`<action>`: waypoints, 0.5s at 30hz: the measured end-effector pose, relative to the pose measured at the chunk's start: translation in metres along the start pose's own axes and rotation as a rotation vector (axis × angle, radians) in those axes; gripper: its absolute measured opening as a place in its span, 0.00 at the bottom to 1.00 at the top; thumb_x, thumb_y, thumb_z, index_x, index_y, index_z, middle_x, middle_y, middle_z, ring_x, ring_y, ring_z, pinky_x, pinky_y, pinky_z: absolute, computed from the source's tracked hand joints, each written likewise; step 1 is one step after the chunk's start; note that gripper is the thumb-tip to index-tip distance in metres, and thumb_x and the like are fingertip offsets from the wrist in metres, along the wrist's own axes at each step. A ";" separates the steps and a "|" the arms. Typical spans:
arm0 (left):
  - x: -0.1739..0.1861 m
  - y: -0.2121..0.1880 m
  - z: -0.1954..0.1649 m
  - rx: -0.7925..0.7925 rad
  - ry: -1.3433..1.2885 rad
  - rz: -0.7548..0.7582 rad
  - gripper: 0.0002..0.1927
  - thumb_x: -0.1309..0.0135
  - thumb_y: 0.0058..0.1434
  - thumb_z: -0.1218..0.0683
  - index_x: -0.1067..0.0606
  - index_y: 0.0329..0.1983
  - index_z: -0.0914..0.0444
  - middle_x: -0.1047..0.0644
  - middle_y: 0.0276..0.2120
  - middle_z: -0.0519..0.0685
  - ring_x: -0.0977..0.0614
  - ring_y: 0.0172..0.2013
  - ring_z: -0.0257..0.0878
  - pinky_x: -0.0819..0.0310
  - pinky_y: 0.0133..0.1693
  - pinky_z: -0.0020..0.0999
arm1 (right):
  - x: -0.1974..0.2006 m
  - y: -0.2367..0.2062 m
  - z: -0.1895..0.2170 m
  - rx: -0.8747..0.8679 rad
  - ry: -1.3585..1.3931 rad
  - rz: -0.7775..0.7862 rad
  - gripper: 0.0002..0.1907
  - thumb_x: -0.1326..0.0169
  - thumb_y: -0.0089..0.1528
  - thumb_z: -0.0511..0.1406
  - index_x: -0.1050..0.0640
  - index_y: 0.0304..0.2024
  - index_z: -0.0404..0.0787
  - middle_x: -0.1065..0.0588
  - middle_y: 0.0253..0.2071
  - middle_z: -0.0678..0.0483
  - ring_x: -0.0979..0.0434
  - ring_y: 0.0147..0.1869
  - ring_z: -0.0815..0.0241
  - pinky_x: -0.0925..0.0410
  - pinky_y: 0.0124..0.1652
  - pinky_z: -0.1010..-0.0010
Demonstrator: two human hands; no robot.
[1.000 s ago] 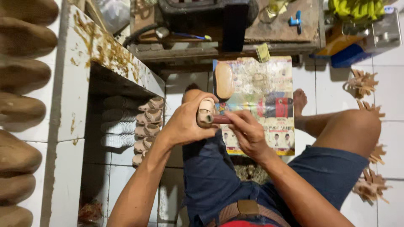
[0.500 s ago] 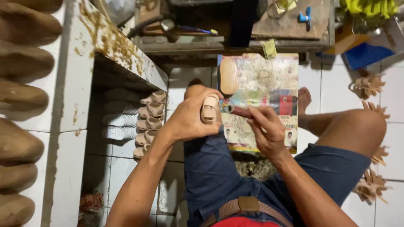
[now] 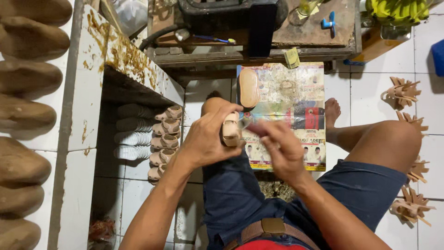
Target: The person sits on the floor of a sandal workshop and sands leather sandal parts with a sanding stick, smoothing the edges of straps and soles. They fit a strap assembly onto a wooden last, press and shape the leather upper over the last, and continue sanding the assembled sandal.
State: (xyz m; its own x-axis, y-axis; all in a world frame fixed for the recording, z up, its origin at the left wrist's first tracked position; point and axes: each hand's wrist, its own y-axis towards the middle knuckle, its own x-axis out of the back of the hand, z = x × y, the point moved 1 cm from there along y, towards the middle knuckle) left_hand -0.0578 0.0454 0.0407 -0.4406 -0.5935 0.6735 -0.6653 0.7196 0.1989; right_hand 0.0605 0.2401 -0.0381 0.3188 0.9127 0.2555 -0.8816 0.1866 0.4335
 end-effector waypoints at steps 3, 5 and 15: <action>-0.003 0.001 -0.001 -0.143 -0.064 -0.024 0.39 0.30 0.48 0.48 0.33 0.61 0.59 0.21 0.48 0.55 0.17 0.47 0.55 0.23 0.46 0.45 | -0.007 0.003 0.001 0.201 -0.059 0.135 0.20 0.45 0.67 0.27 0.26 0.63 0.37 0.24 0.48 0.45 0.22 0.48 0.56 0.28 0.46 0.68; -0.005 0.000 0.000 -0.079 -0.034 -0.021 0.36 0.30 0.47 0.51 0.32 0.59 0.58 0.21 0.45 0.53 0.17 0.45 0.53 0.23 0.45 0.44 | -0.006 0.003 -0.003 0.083 -0.045 0.108 0.20 0.46 0.67 0.25 0.26 0.62 0.36 0.23 0.48 0.45 0.22 0.48 0.55 0.28 0.46 0.69; -0.011 -0.003 -0.001 -0.098 -0.030 -0.023 0.36 0.31 0.46 0.53 0.30 0.59 0.59 0.20 0.45 0.52 0.17 0.44 0.52 0.23 0.45 0.43 | 0.006 -0.006 -0.005 0.023 -0.038 0.127 0.21 0.45 0.65 0.24 0.25 0.61 0.37 0.24 0.47 0.46 0.23 0.46 0.55 0.30 0.44 0.70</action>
State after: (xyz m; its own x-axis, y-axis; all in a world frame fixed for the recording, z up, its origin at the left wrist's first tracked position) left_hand -0.0502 0.0498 0.0337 -0.4449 -0.6199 0.6463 -0.6141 0.7365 0.2837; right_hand 0.0660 0.2461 -0.0431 0.2185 0.9140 0.3419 -0.9076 0.0616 0.4153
